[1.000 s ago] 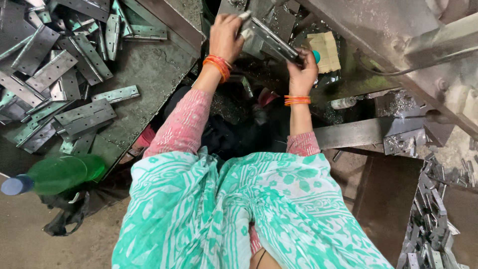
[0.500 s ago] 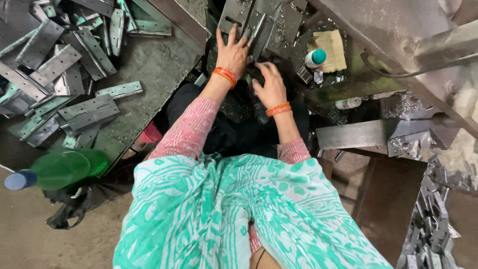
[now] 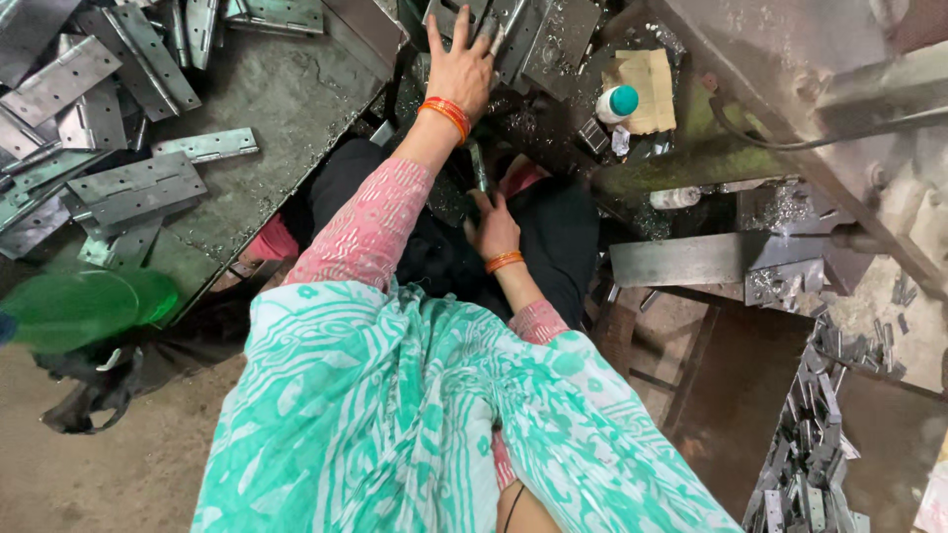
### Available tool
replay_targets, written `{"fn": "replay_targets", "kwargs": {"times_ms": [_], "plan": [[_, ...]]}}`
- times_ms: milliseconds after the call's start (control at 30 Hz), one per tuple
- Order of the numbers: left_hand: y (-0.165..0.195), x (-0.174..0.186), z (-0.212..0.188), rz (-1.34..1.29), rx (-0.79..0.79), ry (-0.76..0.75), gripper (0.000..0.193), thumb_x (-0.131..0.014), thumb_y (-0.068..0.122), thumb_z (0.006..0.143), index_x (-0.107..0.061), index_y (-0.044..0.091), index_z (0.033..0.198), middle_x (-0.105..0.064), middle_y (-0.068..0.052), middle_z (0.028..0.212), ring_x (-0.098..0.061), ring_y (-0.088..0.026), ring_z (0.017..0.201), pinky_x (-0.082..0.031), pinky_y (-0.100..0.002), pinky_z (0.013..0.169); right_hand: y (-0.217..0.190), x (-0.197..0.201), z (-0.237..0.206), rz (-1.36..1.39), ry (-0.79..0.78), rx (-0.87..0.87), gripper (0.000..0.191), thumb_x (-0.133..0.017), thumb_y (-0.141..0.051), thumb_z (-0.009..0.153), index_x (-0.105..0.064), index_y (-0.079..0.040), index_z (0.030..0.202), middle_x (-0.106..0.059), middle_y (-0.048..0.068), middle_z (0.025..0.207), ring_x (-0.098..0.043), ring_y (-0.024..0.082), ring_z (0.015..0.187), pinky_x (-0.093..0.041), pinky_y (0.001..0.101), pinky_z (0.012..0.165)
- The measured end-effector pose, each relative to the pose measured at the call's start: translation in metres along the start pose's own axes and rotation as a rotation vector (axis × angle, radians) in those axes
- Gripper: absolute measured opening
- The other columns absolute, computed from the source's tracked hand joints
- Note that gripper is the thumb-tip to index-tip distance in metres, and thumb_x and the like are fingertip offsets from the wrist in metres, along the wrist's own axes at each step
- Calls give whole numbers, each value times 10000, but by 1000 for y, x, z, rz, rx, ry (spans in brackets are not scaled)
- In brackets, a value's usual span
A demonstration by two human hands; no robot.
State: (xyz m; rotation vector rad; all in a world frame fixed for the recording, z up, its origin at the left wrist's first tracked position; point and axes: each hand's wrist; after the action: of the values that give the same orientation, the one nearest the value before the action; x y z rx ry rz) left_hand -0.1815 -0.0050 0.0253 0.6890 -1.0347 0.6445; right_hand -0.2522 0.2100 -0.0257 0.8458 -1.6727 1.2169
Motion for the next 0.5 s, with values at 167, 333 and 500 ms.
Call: {"fn": "replay_targets", "kwargs": {"times_ms": [167, 333, 500], "plan": [[4, 2, 7, 33, 22, -11, 361, -563, 301, 960, -749, 118, 1210, -572, -54, 1453, -219, -388, 1504, -66, -803, 1112, 10, 26, 21, 11, -57, 43, 496, -766, -263, 827, -642, -238, 1306, -646, 165, 1238, -678, 399, 1072, -573, 501, 855], [8, 4, 26, 22, 43, 10, 331, -577, 269, 960, -775, 113, 1175, -635, -58, 1334, -266, -390, 1481, -82, -809, 1112, 20, 49, 46, -47, -91, 71, 550, -759, -258, 834, -604, -144, 1349, -682, 178, 1172, -678, 391, 1059, -569, 498, 856], [7, 8, 37, 8, 71, -43, 286, -573, 256, 968, -783, 112, 1098, -646, -62, 1297, -318, -386, 1444, -108, -796, 1102, 14, 14, 22, -39, -34, 46, 507, -799, -246, 764, -659, -226, 1251, -603, 205, 1288, -651, 439, 1008, -553, 527, 788]]}}
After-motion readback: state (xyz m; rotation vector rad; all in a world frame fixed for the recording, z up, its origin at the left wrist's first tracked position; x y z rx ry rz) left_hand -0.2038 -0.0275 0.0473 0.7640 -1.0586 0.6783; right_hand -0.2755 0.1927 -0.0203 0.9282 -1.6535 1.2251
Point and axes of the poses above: each hand's wrist, its own z-axis towards the middle knuckle, its own x-axis out of the back of the hand, y = z × x
